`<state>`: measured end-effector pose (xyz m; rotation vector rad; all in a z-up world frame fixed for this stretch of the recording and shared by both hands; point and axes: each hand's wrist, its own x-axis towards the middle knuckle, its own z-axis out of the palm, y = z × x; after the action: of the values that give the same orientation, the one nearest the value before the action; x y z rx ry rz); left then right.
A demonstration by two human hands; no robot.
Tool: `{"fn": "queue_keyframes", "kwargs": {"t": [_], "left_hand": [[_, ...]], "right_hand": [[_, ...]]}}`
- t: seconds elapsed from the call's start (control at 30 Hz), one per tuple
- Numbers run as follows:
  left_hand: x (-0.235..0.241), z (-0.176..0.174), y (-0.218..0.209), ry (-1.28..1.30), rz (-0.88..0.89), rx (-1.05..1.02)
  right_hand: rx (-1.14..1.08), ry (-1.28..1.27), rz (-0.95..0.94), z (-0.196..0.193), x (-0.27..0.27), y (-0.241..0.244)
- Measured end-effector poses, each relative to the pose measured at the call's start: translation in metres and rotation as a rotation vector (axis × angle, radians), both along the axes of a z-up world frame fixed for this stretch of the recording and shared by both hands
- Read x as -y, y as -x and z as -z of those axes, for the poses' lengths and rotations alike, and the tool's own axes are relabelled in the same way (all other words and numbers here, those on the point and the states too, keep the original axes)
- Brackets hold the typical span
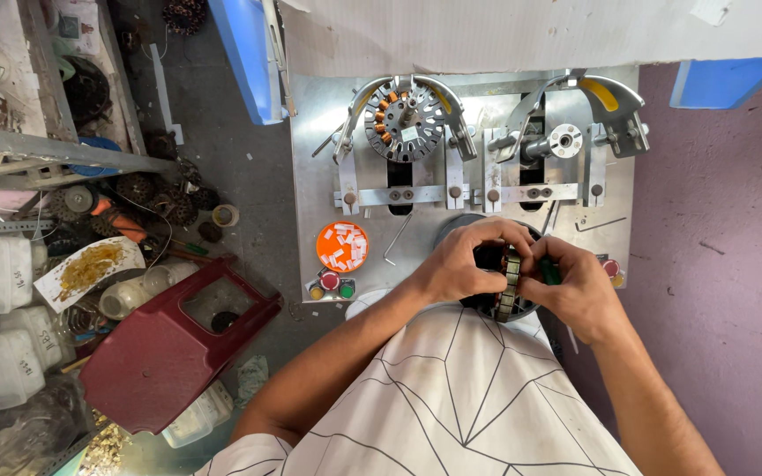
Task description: The person works on a fan motor stator, using a screwdriver to adjust or secure small components on the stator's surface and handling small parts by hand.
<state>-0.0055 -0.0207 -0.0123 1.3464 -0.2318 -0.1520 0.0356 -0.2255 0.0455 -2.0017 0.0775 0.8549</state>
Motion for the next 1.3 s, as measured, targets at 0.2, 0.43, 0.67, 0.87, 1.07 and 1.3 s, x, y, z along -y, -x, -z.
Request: {"fn": "queue_keyframes", "kwargs": {"t": [0.2,0.43,0.67,0.87,1.07,1.3], "left_hand": [[-0.024,-0.01,-0.008,0.184,0.243,0.03],[-0.004,-0.028,0.009,-0.335,0.033,0.318],[-0.015,-0.017,0.007,-0.275,0.107,0.386],[-0.02,-0.008,-0.003,-0.046,0.246,0.211],[-0.018,-0.002,-0.005,0.027,0.23,0.136],[-0.018,-0.002,-0.006,0.023,0.248,0.132]], "right_hand": [[0.165,-0.389,0.353,-0.001,0.016,0.022],[0.372,-0.734,0.841,-0.022,0.014,0.064],[0.758,-0.257,0.472,-0.028,-0.006,0.099],[1.112,-0.251,0.216,-0.008,-0.005,0.099],[1.413,-0.236,-0.066,0.003,-0.002,0.092],[0.905,-0.085,-0.011,-0.034,-0.007,0.073]]}}
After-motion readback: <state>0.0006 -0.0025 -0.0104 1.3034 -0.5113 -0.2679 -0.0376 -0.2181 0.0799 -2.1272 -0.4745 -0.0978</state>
